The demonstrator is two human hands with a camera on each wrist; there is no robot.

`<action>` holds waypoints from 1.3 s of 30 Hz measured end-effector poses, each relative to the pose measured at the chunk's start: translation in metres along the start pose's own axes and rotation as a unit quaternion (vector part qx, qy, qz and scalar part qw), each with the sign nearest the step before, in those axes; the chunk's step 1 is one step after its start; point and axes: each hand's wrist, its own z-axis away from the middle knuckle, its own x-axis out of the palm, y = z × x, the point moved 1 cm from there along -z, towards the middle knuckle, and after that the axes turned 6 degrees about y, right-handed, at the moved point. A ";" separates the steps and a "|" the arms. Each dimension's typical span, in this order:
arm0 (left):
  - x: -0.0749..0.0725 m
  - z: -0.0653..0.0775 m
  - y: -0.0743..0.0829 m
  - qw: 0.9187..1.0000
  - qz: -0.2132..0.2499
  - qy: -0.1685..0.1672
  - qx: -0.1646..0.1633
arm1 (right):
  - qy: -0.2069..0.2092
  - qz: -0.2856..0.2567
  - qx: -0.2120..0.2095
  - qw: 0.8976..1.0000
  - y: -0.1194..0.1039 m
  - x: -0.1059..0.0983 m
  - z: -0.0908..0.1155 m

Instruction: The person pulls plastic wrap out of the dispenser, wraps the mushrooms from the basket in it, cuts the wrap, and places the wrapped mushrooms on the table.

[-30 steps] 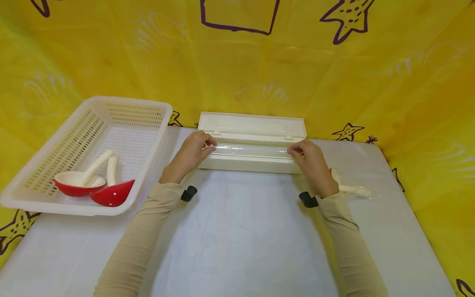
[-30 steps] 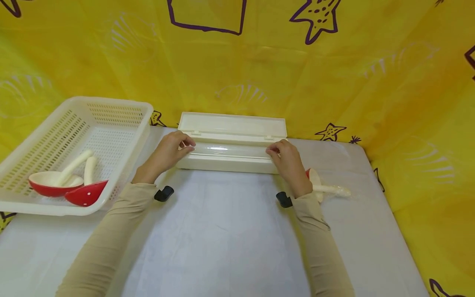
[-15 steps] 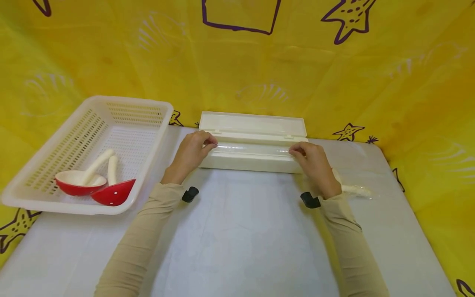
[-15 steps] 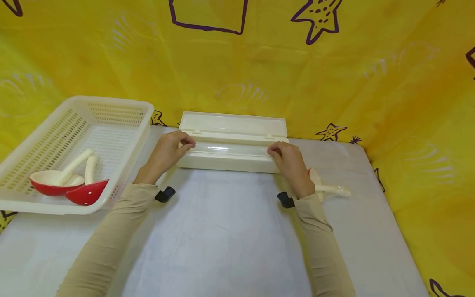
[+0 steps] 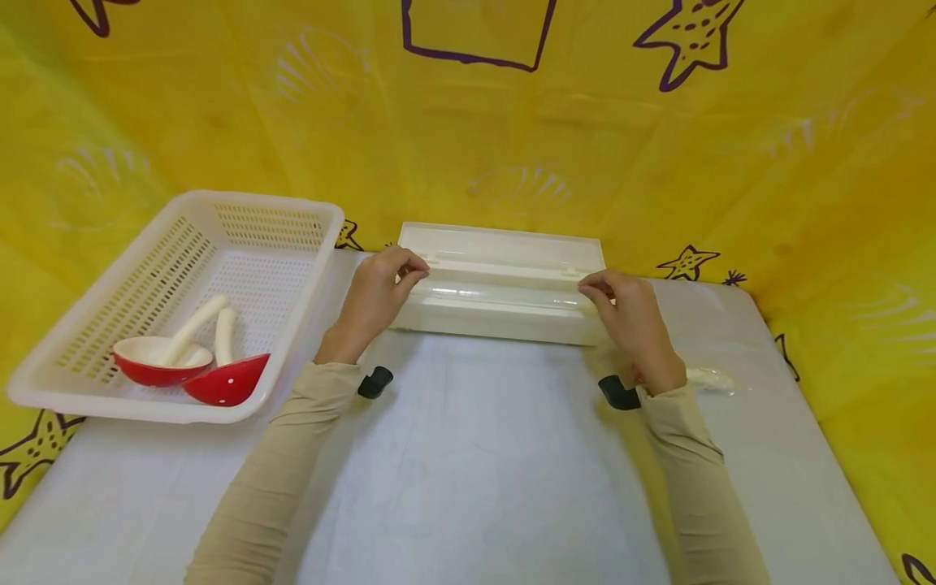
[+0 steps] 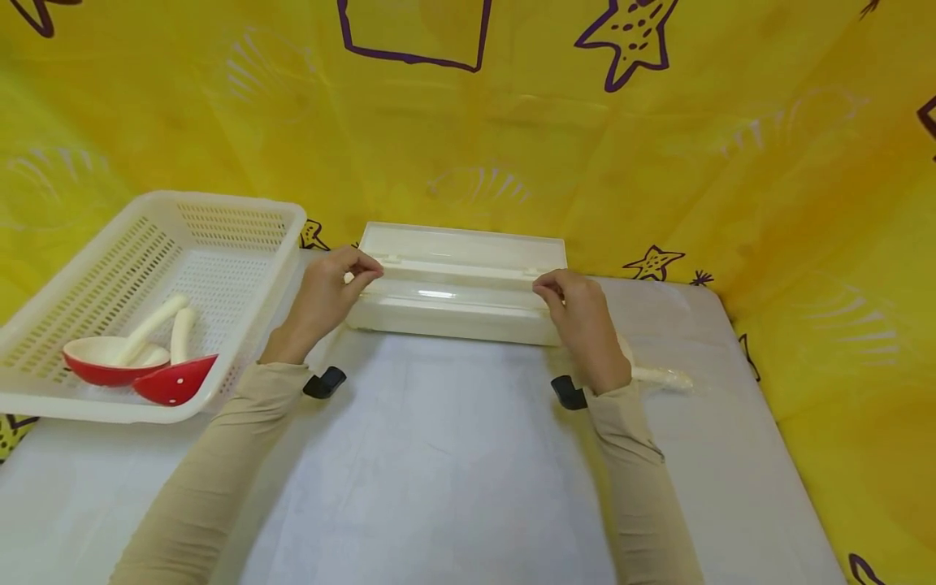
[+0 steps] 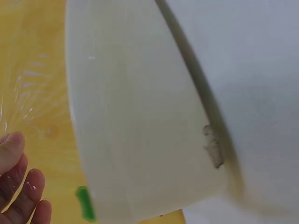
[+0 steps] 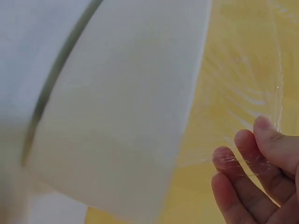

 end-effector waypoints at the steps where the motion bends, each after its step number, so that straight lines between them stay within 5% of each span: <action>1: -0.002 -0.001 0.002 1.000 0.003 0.005 0.003 | 0.004 0.003 -0.002 1.000 -0.002 -0.002 0.000; 23: -0.031 -0.010 0.040 0.992 0.013 0.101 0.073 | 0.098 -0.001 -0.044 0.994 -0.036 -0.040 -0.002; 39: -0.044 -0.013 0.061 0.986 0.018 0.130 0.103 | 0.163 -0.012 -0.067 0.984 -0.048 -0.055 -0.006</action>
